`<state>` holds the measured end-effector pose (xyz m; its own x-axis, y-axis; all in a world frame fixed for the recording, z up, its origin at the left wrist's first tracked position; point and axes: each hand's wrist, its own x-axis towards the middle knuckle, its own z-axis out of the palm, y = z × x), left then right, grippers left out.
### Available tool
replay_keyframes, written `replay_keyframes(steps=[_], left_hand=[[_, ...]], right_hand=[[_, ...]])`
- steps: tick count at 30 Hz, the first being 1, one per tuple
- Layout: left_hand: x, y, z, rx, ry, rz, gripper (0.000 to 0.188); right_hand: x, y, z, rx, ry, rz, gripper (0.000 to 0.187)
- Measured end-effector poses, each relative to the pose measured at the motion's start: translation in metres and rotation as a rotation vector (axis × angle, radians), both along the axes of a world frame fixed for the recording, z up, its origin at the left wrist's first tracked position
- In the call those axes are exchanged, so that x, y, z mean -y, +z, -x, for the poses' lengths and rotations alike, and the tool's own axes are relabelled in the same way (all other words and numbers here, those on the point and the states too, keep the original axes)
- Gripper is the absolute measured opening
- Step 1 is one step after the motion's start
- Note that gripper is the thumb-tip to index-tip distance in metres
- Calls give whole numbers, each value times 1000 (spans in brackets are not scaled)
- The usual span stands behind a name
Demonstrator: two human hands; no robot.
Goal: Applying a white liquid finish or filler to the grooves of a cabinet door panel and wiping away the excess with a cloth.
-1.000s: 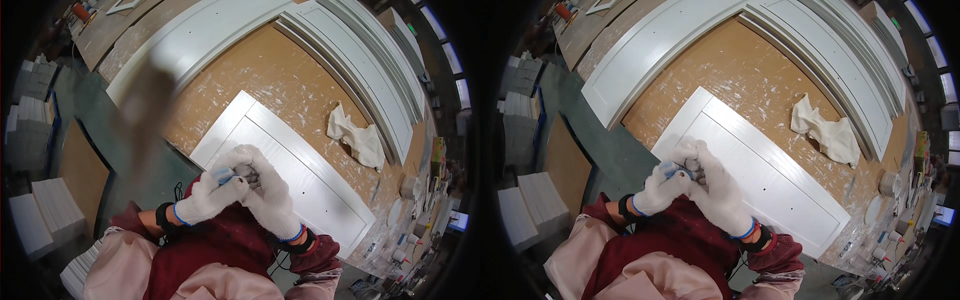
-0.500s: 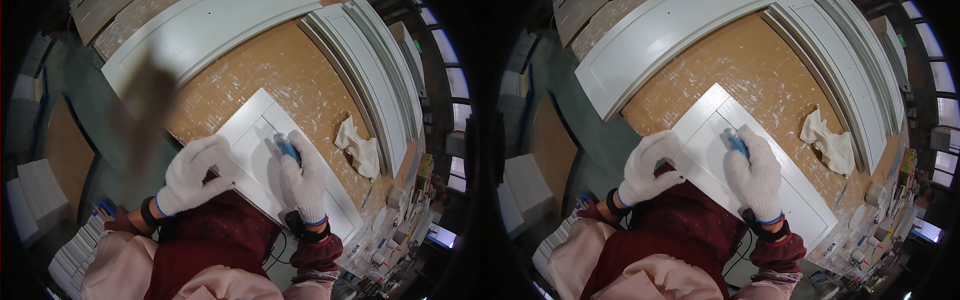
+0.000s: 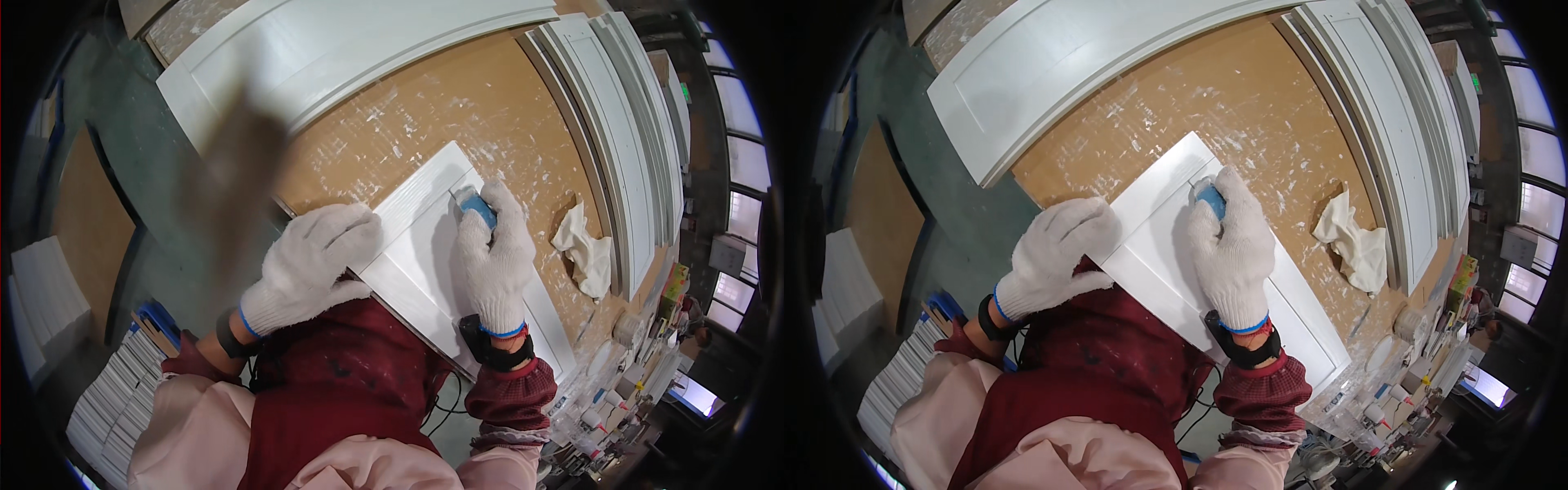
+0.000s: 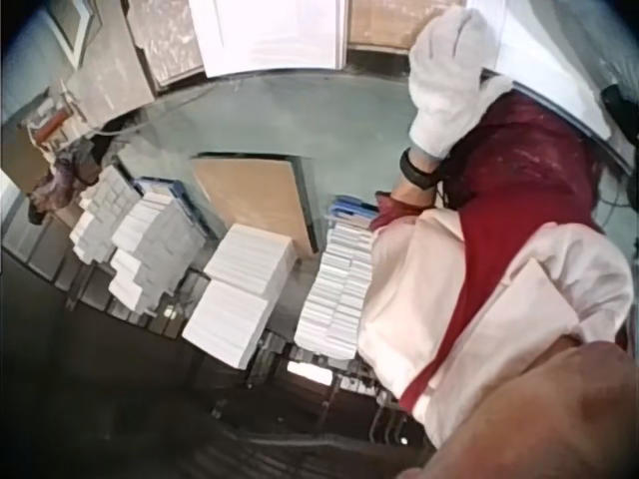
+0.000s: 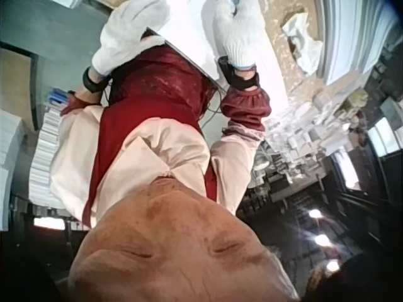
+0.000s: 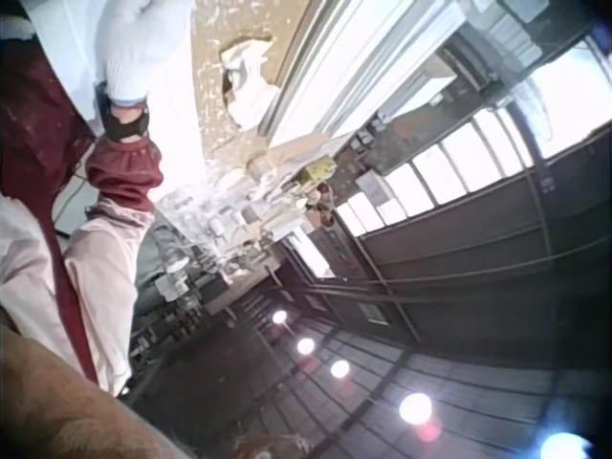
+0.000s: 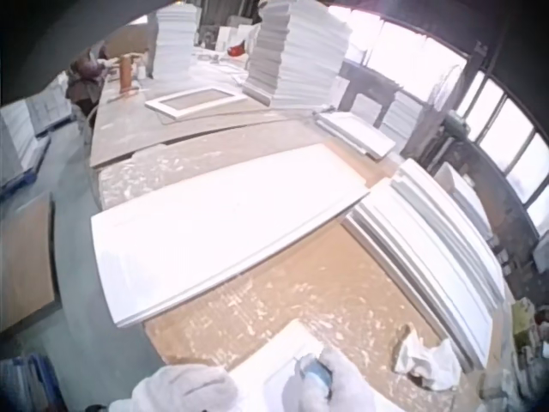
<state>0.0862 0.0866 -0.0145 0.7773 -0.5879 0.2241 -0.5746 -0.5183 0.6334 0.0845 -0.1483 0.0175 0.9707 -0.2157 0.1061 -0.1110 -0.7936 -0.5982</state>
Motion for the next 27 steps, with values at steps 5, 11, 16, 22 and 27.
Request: replay_keyframes(steps=[5,11,16,22,27], left_hand=[[-1,-1,1,-34,-2,-16,77],[-3,-4,2,-38,1,-2,79],[-2,-9,1,-35,-12,36,84],[-1,-11,1,6,8,57,83],[-3,-11,3,-7,8,34,78]], right_hand=[[-8,1,-7,36,30,8,28],[-12,-4,-14,-31,-45,5,26],[-13,-2,-10,6,-58,80,25],[-13,-3,-13,15,-33,120,24],[-17,-4,-12,33,-17,114,24]])
